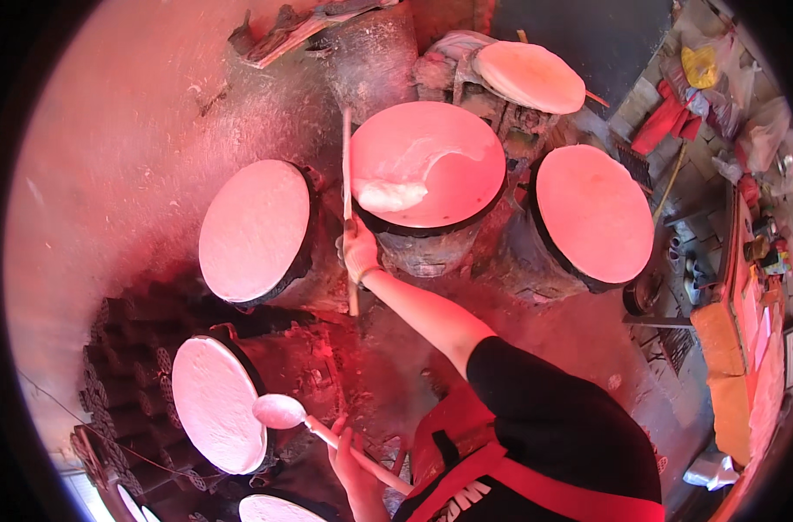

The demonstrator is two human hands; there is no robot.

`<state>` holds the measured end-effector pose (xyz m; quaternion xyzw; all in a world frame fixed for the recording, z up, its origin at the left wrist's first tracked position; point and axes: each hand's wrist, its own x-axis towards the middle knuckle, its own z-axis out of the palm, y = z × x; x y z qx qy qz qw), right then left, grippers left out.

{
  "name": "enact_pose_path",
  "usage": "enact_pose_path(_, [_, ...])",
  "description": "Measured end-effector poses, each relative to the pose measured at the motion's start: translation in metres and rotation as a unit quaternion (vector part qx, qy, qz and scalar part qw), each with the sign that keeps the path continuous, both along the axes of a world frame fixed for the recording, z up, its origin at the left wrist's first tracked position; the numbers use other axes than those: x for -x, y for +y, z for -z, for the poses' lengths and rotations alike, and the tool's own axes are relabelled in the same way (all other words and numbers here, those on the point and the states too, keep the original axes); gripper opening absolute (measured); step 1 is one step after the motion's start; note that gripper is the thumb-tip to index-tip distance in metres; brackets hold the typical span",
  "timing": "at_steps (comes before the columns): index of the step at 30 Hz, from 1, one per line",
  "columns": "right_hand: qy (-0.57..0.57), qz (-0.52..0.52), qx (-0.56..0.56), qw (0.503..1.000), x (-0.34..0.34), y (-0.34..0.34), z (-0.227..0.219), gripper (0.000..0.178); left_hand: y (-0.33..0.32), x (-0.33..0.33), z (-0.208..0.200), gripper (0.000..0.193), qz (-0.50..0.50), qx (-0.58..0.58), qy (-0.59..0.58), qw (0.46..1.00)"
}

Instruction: The person makes thin sheets of dough by scooping batter from a bowl with a ladle, spreading it onto hot plates using a wooden stick, and peeling off the cooked sheets.

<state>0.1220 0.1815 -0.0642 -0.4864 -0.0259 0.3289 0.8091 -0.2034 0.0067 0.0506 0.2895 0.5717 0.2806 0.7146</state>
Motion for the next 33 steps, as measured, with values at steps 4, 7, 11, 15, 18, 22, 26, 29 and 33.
enact_pose_path(4, [0.063, 0.048, 0.002, 0.997, 0.036, -0.027, -0.009, 0.03, -0.002, 0.026, 0.011, 0.041, -0.016, 0.007, 0.017, 1.0])
enact_pose_path(7, [0.103, 0.049, 0.028, 0.993, 0.046, -0.089, -0.025, 0.028, -0.001, 0.013, 0.004, 0.04, 0.002, 0.003, 0.018, 1.0])
enact_pose_path(11, [0.049, 0.037, 0.069, 0.996, 0.03, -0.164, -0.028, 0.031, 0.009, -0.007, 0.012, 0.042, 0.021, 0.013, -0.019, 1.0])
enact_pose_path(15, [0.058, 0.035, 0.083, 0.994, -0.024, -0.207, -0.039, 0.025, 0.015, -0.03, 0.008, 0.042, 0.041, 0.022, -0.035, 0.998])
enact_pose_path(18, [0.091, 0.082, 0.013, 0.992, -0.035, -0.189, -0.048, 0.021, 0.013, -0.057, 0.001, 0.04, 0.061, -0.005, -0.043, 0.997])
enact_pose_path(22, [0.06, -0.213, 0.06, 0.973, -0.018, -0.21, -0.057, 0.029, 0.009, -0.086, -0.007, 0.041, 0.084, 0.003, -0.046, 0.995])
enact_pose_path(26, [0.081, -0.181, 0.084, 0.977, -0.068, -0.296, -0.034, 0.031, 0.001, -0.106, -0.003, 0.041, 0.096, -0.017, -0.031, 0.995])
enact_pose_path(29, [0.109, -0.127, 0.09, 0.982, -0.111, -0.308, -0.046, 0.03, -0.007, -0.131, -0.01, 0.041, 0.098, -0.011, -0.034, 0.995])
enact_pose_path(33, [0.08, -0.188, 0.101, 0.974, -0.107, -0.286, -0.053, 0.028, -0.014, -0.169, -0.004, 0.04, 0.115, -0.01, -0.04, 0.992])
